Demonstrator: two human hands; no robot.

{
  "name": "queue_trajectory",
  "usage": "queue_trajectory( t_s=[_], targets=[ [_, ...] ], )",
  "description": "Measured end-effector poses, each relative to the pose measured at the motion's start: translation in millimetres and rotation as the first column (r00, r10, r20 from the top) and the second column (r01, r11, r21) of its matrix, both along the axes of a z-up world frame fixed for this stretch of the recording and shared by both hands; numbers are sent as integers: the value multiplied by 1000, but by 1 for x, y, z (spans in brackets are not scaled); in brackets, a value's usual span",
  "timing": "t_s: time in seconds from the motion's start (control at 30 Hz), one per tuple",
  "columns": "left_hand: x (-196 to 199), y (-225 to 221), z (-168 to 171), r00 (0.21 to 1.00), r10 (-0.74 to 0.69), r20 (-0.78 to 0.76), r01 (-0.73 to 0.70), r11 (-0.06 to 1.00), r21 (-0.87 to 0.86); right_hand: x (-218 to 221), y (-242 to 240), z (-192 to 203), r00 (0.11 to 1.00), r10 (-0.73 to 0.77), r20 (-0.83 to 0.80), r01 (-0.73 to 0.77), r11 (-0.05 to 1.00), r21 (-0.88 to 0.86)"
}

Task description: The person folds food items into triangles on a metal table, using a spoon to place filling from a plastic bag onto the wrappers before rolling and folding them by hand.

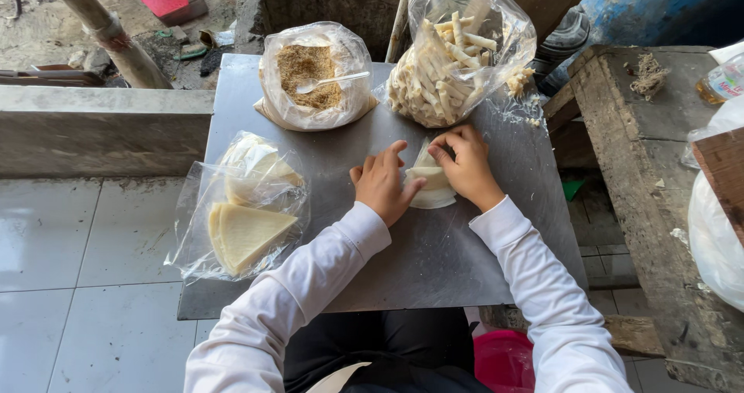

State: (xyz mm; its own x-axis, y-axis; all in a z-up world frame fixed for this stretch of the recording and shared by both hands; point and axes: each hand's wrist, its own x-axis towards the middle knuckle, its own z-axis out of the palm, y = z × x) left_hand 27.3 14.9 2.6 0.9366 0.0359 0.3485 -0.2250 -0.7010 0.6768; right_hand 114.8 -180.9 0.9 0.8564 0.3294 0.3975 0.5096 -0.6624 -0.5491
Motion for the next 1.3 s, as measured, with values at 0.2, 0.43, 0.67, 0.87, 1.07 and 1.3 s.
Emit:
queue_trajectory(
  t_s=[0.2,0.43,0.67,0.87,1.07,1.3],
  targets=[
    [-3,1,-2,997,-32,-74,36,998,55,-25,-5,26,986,154,-69,-162,977,-139],
    [-9,1,2,994,-91,-56,92,996,11,-29,-8,38,928,297,-226,-316,947,-55],
    [-6,-4,-8,994,-85,66,85,996,-4,-27,-2,34,896,352,-270,-356,934,35],
    [-5,-3,-3,971,-239,22,224,867,-446,-22,-11,35,642,549,-535,-120,762,637],
    [4,-7,-24,942,-333,-52,194,662,-724,-20,-11,39,509,589,-627,152,656,739],
    [9,-5,-25,943,-331,-33,210,670,-712,-37,-7,114,969,79,235,-191,842,505]
  ],
)
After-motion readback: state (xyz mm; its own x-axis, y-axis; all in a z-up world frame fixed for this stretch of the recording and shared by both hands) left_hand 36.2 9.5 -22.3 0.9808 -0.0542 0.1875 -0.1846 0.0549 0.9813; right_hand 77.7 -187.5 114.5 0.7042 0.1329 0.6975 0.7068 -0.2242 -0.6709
